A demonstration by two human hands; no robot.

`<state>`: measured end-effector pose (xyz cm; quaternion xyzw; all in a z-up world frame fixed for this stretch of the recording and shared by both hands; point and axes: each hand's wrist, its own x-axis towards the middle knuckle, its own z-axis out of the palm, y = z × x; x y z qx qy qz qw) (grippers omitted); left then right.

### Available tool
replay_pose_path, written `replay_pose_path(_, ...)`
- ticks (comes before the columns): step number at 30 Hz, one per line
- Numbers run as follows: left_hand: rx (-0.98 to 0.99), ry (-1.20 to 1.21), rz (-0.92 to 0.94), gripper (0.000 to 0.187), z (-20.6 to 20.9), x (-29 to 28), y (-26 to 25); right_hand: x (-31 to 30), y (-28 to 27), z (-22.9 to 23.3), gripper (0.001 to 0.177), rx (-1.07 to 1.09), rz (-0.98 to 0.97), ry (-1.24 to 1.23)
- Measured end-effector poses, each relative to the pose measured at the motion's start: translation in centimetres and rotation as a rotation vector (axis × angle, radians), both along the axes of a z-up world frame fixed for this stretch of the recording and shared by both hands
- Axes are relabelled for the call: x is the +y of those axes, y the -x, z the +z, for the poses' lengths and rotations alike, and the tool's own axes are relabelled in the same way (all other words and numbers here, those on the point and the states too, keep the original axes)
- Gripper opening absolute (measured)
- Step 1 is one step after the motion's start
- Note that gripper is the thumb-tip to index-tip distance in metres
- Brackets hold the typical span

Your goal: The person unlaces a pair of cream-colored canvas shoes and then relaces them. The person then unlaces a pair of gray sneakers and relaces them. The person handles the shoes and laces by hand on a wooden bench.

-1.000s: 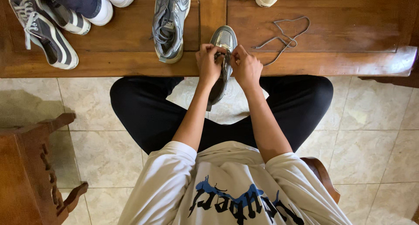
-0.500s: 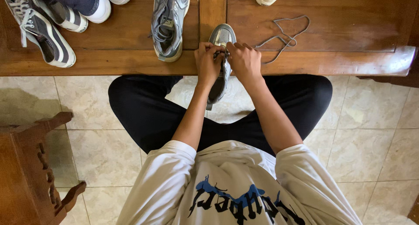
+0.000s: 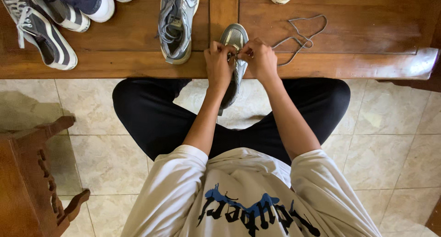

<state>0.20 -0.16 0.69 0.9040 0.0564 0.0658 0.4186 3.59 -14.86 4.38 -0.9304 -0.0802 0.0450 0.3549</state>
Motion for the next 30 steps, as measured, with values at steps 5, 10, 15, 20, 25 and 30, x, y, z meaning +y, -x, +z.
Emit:
replay_pose_path(5, -0.053, -0.048, -0.023, 0.028, -0.4, 0.6, 0.4, 0.1, 0.2, -1.5, 0.031, 0.135, -0.052, -0.138)
replay_pose_path(10, -0.130, -0.024, -0.018, 0.027, -1.2, 1.0, 0.5, 0.2, 0.4, -2.3, 0.037, 0.117, 0.000, -0.252)
replay_pose_path(15, 0.055, 0.215, 0.094, 0.005, -1.4, 1.7, -0.9, 0.6, 0.6, -1.5, 0.040, 0.041, 0.035, -0.134)
replay_pose_path(20, 0.132, 0.575, 0.150, 0.005, -1.7, 2.5, -1.2, 1.5, 1.5, -0.1, 0.035, -0.175, 0.080, 0.076)
replay_pose_path(25, -0.096, 0.504, 0.084, 0.007, -2.1, 2.0, 0.0, 2.4, 0.5, 0.1, 0.012, -0.320, 0.133, 0.105)
replay_pose_path(30, -0.080, 0.397, -0.022, 0.049, -1.4, 1.8, 1.4, 2.1, -0.6, 0.7, 0.007, -0.250, 0.052, -0.049)
